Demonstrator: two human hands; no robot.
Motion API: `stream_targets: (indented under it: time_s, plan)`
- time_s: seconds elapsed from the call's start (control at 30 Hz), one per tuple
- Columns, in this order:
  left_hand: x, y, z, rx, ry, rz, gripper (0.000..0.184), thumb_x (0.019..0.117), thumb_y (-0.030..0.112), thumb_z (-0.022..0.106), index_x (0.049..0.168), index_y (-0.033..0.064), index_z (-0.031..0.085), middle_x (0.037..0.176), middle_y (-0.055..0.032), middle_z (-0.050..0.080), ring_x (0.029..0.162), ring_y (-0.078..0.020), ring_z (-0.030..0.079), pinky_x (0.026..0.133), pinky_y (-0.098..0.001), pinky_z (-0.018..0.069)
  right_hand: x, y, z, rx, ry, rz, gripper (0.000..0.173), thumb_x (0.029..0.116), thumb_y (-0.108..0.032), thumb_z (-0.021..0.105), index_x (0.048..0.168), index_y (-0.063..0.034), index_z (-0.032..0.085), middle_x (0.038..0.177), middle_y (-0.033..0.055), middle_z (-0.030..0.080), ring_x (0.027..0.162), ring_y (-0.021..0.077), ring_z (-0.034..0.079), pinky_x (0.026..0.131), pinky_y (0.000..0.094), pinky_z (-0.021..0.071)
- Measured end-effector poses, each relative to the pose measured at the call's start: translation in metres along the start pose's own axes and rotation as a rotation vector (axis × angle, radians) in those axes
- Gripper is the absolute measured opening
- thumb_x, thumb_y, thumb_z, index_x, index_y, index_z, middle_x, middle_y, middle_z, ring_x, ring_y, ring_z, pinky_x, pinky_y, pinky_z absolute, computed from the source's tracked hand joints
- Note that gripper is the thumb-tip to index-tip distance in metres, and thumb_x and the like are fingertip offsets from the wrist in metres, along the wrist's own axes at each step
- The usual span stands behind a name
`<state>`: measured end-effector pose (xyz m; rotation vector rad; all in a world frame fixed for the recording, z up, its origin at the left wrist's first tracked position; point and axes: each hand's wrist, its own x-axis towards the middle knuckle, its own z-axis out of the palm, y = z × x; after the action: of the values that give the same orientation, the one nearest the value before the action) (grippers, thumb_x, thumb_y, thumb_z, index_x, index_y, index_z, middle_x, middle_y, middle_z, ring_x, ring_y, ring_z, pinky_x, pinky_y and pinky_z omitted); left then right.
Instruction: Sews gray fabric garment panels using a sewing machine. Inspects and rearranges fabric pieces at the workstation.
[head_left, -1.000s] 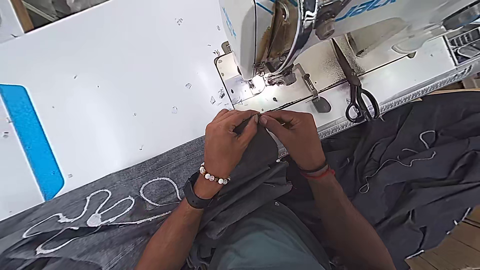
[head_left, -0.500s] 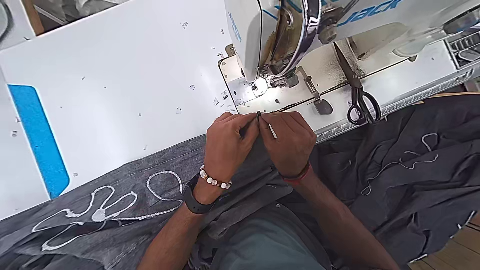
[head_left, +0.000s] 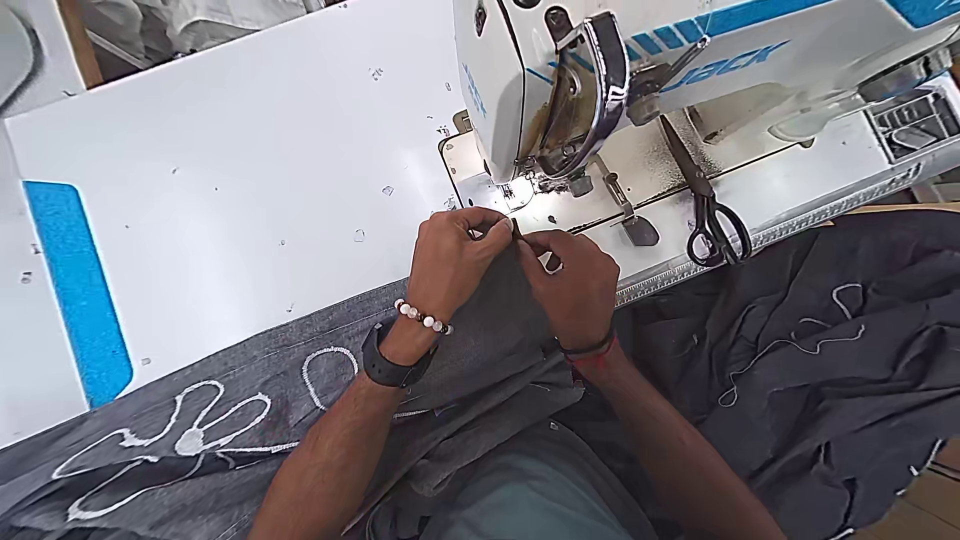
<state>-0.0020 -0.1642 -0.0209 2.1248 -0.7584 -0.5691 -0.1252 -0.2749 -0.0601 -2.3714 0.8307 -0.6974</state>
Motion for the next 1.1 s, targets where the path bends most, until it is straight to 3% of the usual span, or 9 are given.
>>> stream_targets:
  time_s: [0.13, 0.27, 0.33, 0.4, 0.5, 0.63, 0.83, 1.03, 1.1]
  plan:
    - [0.005, -0.014, 0.002, 0.174, 0.023, 0.165, 0.025, 0.1011, 0.037, 0.064, 0.092, 0.0180, 0.077, 0.073, -0.0013, 0.068, 0.058, -0.0172, 0.059, 0.055, -0.0412, 0.0462, 0.006, 0.004, 0.015, -0.213, 0.080, -0.170, 0.018, 0.0984, -0.026, 0.067, 0.095, -0.0130, 0.078, 0.083, 0.0023, 0.071, 0.075, 0.0189, 0.067, 0.060, 0.0338, 0.0515]
    - [0.010, -0.015, 0.011, 0.355, 0.095, 0.338, 0.016, 0.0998, 0.027, 0.066, 0.105, 0.0156, 0.076, 0.106, -0.0061, 0.071, 0.094, -0.0257, 0.067, 0.077, -0.0468, 0.0543, 0.004, 0.003, 0.016, -0.321, 0.037, -0.243, 0.020, 0.1004, -0.024, 0.063, 0.103, -0.0122, 0.080, 0.083, 0.0038, 0.069, 0.075, 0.0201, 0.066, 0.056, 0.0328, 0.0498]
    - [0.014, -0.020, 0.015, 0.417, 0.123, 0.476, 0.014, 0.0987, 0.016, 0.066, 0.110, 0.0113, 0.073, 0.115, -0.0089, 0.071, 0.106, -0.0300, 0.065, 0.086, -0.0476, 0.0513, 0.002, 0.001, 0.013, -0.368, -0.017, -0.272, 0.022, 0.1010, -0.022, 0.061, 0.108, -0.0114, 0.079, 0.083, 0.0041, 0.068, 0.074, 0.0202, 0.065, 0.054, 0.0325, 0.0480]
    - [0.016, -0.028, 0.018, 0.484, 0.164, 0.595, 0.016, 0.0990, 0.013, 0.064, 0.110, 0.0100, 0.075, 0.112, -0.0071, 0.073, 0.105, -0.0291, 0.065, 0.085, -0.0458, 0.0478, 0.001, -0.001, 0.010, -0.406, -0.062, -0.299, 0.023, 0.1001, -0.020, 0.060, 0.110, -0.0097, 0.078, 0.083, 0.0051, 0.067, 0.071, 0.0213, 0.064, 0.051, 0.0326, 0.0460]
    - [0.017, -0.037, 0.018, 0.586, 0.171, 0.636, 0.022, 0.1019, 0.018, 0.061, 0.117, 0.0175, 0.077, 0.123, 0.0018, 0.074, 0.113, -0.0228, 0.064, 0.095, -0.0423, 0.0452, -0.005, 0.001, 0.007, -0.434, -0.140, -0.303, 0.031, 0.1009, -0.023, 0.056, 0.122, -0.0093, 0.074, 0.084, 0.0061, 0.066, 0.067, 0.0220, 0.063, 0.049, 0.0337, 0.0440]
    - [0.010, -0.054, 0.009, 0.659, 0.063, 0.630, 0.038, 0.1042, 0.030, 0.052, 0.139, 0.0274, 0.066, 0.148, 0.0080, 0.059, 0.135, -0.0216, 0.051, 0.109, -0.0448, 0.0350, -0.007, 0.004, 0.008, -0.423, -0.162, -0.296, 0.037, 0.1019, -0.025, 0.053, 0.131, -0.0111, 0.071, 0.069, 0.0035, 0.064, 0.053, 0.0204, 0.058, 0.044, 0.0338, 0.0389]
    - [0.038, -0.056, 0.004, 0.717, 0.070, 0.660, 0.039, 0.1050, 0.038, 0.048, 0.138, 0.0305, 0.067, 0.135, 0.0026, 0.065, 0.120, -0.0275, 0.053, 0.100, -0.0477, 0.0345, 0.017, 0.000, 0.009, -0.470, -0.199, -0.250, 0.038, 0.1008, -0.023, 0.052, 0.131, -0.0100, 0.070, 0.064, 0.0041, 0.059, 0.049, 0.0215, 0.055, 0.041, 0.0352, 0.0366]
    - [0.041, -0.056, 0.004, 0.755, 0.097, 0.679, 0.038, 0.1042, 0.033, 0.049, 0.137, 0.0302, 0.068, 0.137, 0.0023, 0.064, 0.126, -0.0286, 0.051, 0.103, -0.0485, 0.0327, 0.025, -0.005, 0.003, -0.467, -0.295, -0.206, 0.039, 0.1020, -0.024, 0.050, 0.136, -0.0140, 0.067, 0.059, 0.0033, 0.056, 0.046, 0.0232, 0.054, 0.039, 0.0371, 0.0354]
    - [0.040, -0.057, 0.004, 0.726, 0.095, 0.725, 0.036, 0.1034, 0.033, 0.052, 0.135, 0.0311, 0.069, 0.139, 0.0026, 0.064, 0.129, -0.0282, 0.052, 0.106, -0.0489, 0.0329, 0.032, -0.002, -0.021, -0.370, -0.409, -0.135, 0.036, 0.0991, -0.027, 0.054, 0.130, -0.0197, 0.072, 0.063, 0.0033, 0.062, 0.050, 0.0250, 0.059, 0.041, 0.0427, 0.0407]
